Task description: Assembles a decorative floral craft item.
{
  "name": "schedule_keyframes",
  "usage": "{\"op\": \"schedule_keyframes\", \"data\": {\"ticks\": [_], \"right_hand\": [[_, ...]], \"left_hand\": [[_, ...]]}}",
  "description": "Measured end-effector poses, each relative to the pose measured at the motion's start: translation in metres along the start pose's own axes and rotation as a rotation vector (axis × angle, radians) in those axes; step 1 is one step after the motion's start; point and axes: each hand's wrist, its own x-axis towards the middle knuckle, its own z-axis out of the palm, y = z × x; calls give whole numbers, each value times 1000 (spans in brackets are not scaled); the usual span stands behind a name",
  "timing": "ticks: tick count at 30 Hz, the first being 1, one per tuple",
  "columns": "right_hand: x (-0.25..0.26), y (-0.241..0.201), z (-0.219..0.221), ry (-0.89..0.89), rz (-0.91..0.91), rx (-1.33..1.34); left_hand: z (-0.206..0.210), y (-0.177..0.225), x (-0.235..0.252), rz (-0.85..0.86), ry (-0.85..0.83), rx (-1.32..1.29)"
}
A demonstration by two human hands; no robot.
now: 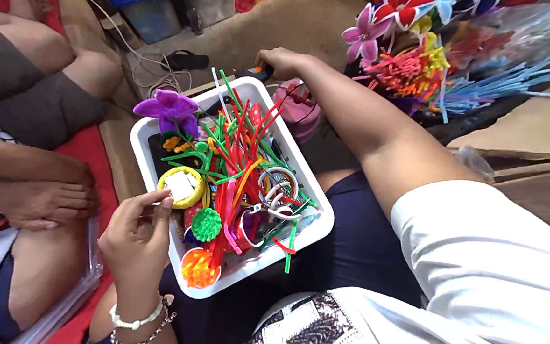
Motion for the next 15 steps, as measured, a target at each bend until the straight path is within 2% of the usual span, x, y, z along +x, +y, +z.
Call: {"op": "schedule_keyframes", "data": {"ticks": [4, 8, 10, 12, 15], "right_hand": [[11, 11, 24, 39, 41, -2], [6, 2, 21, 97, 88, 49], [4, -14, 12, 185, 84, 132], [2, -38, 5, 256, 2, 216], [-10, -78, 4, 212, -41, 263]], "left_hand": [[1, -3, -2, -19, -21, -23], [0, -4, -3, -44, -40, -16], [-1, -3, -3, -50, -43, -8], [-1, -1, -3, -54, -50, 9], [0, 1, -3, -23, -42, 8]]}}
